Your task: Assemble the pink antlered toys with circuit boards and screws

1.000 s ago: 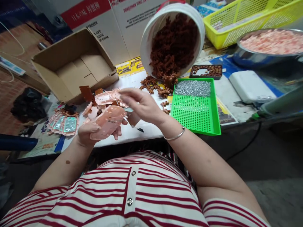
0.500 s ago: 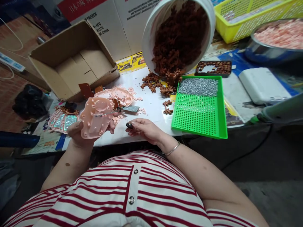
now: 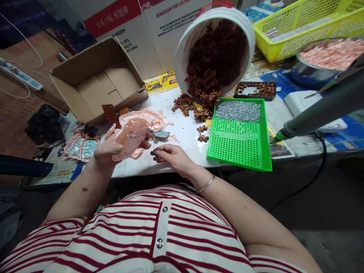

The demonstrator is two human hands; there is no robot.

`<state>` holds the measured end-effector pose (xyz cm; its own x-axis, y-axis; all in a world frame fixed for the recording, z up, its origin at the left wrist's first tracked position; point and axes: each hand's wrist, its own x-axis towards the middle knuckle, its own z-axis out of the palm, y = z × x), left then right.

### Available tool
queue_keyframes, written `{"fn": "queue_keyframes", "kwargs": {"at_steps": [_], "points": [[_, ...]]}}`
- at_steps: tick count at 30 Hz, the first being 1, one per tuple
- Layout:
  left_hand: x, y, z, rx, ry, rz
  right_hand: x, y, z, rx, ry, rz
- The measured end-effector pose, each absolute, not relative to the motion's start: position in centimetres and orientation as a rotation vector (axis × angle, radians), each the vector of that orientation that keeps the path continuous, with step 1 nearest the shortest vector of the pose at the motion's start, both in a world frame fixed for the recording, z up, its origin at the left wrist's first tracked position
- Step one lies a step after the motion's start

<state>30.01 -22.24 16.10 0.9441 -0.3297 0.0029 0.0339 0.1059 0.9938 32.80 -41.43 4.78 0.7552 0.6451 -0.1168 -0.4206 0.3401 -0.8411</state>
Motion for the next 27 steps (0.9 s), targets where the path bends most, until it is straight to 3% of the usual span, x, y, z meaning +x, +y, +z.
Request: {"fn": "queue_keyframes", "kwargs": {"at_steps": [7,14,18,27], "points": [[25.6,-23.6,21.9,1.629,-0.503,-0.265,33.3,-41.5,8.1,-1.100,-0.597,0.143],[27.1,-22.0,15.3,1.295,-0.264,-0.164,33.9,-44.8,10.6,-1.434,-0.957,-0.847],[27.0,-23.4,12.8,1.186,-0.141,-0.074,33.6,-44.9,11.2,-1.571,-1.086,-0.917],[26.3,-25.9,12.2,1.043,-0.117,-0.291,33.4,-44.0,10.6,-1.682,-1.096,-0.915]]}}
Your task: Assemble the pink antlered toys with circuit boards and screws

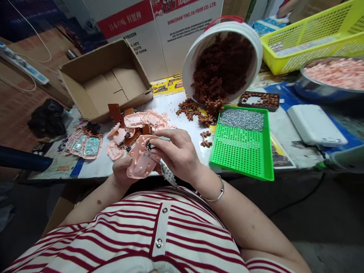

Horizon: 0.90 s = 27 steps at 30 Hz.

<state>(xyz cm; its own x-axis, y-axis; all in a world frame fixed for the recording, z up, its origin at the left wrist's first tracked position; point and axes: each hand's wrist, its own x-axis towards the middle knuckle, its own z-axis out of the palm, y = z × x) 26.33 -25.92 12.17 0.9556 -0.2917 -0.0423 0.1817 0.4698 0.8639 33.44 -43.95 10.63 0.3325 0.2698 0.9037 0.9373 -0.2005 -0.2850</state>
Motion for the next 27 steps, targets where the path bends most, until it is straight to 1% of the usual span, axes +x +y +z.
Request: {"fn": "queue_keyframes", "kwargs": {"at_steps": [6,10,13,17,19,22,25,27], "points": [[26.4,-25.7,11.5,1.019,-0.125,-0.328,33.4,-44.0,9.8,-1.741,-1.130,-1.050],[26.4,-25.4,11.1,1.076,-0.099,-0.374,33.3,-43.7,9.7,-1.818,-1.067,-1.033],[26.4,-25.3,10.8,1.104,-0.058,-0.380,33.1,-43.5,9.7,-1.783,-0.937,-0.827],[26.5,-25.4,11.4,1.128,-0.037,-0.389,33.2,-43.5,10.0,-1.652,-0.741,-0.244],[26.6,-25.4,11.9,1.181,-0.053,-0.389,33.3,-43.6,9.9,-1.633,-0.708,-0.068],[26.9,-25.6,12.4,1.268,-0.031,-0.351,33.1,-43.4,9.7,-1.659,-0.768,-0.095],[27.1,-25.8,12.1,1.315,0.116,-0.329,32.8,-43.0,9.4,-1.692,-0.864,-0.205],[27.2,-26.1,11.8,1.310,0.188,-0.308,32.8,-42.9,9.3,-1.697,-0.913,-0.195]]}}
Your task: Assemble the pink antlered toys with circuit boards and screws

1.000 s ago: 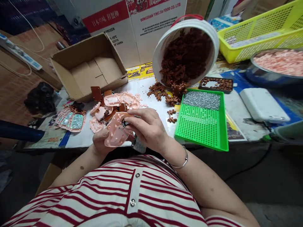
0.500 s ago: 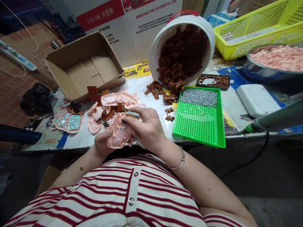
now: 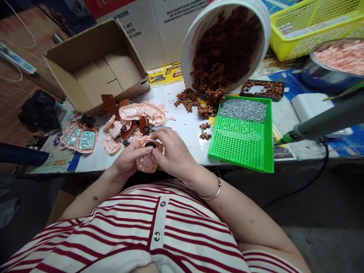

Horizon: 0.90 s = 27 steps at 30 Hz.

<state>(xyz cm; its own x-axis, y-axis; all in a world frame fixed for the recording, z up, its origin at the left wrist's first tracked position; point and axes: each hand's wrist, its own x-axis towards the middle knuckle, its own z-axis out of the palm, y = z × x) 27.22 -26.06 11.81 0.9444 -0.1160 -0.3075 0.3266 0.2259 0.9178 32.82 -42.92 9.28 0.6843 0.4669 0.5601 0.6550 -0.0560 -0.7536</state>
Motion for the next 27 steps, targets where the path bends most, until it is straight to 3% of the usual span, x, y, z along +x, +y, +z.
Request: {"fn": "queue_keyframes", "kwargs": {"at_steps": [11,15,18,24,27], "points": [[28.7,-26.0,11.6,1.088,0.349,0.078,31.3,-45.0,4.7,-1.682,-0.890,0.424],[29.1,-25.5,11.0,1.093,0.361,0.121,30.3,-44.9,4.0,-1.639,-0.891,0.435],[29.0,-24.9,10.3,1.114,0.384,0.104,30.6,-45.6,4.8,-1.506,-0.917,0.424],[28.6,-24.9,9.2,1.077,0.378,-0.145,31.5,-47.5,8.2,-1.219,-0.890,0.779],[28.3,-25.3,8.6,1.065,0.331,-0.254,31.8,-47.1,9.8,-1.236,-0.869,0.634]]}}
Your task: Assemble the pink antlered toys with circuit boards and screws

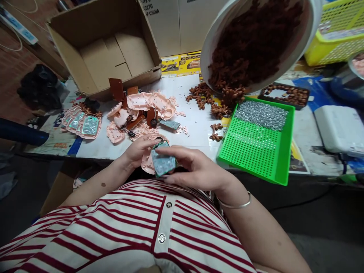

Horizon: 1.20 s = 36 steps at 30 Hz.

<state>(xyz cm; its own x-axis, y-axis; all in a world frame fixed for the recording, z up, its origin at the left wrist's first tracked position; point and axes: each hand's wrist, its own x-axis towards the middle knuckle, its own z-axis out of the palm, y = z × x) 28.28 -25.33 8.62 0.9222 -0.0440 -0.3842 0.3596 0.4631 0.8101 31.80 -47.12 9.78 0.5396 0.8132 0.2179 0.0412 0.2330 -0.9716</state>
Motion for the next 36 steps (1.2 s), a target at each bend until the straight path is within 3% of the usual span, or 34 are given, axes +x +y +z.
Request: {"fn": "queue_keyframes", "kwargs": {"at_steps": [4,9,27,32,36], "points": [[27.9,-25.5,7.9,0.980,0.295,-0.299,32.7,-45.2,10.9,-1.488,-0.776,0.269],[27.3,-25.3,7.9,1.057,0.234,-0.371,33.7,-43.3,11.0,-1.546,-0.552,0.136],[27.4,-27.5,7.6,1.543,0.242,-0.023,32.4,-42.3,11.1,-1.151,-0.039,0.699],[27.4,-27.5,7.6,1.611,0.255,-0.010,32.2,-42.7,10.8,-1.236,-0.075,0.592],[27.3,-27.2,7.4,1.456,0.318,-0.102,32.1,-44.0,10.0,-1.506,-0.389,0.274]]}}
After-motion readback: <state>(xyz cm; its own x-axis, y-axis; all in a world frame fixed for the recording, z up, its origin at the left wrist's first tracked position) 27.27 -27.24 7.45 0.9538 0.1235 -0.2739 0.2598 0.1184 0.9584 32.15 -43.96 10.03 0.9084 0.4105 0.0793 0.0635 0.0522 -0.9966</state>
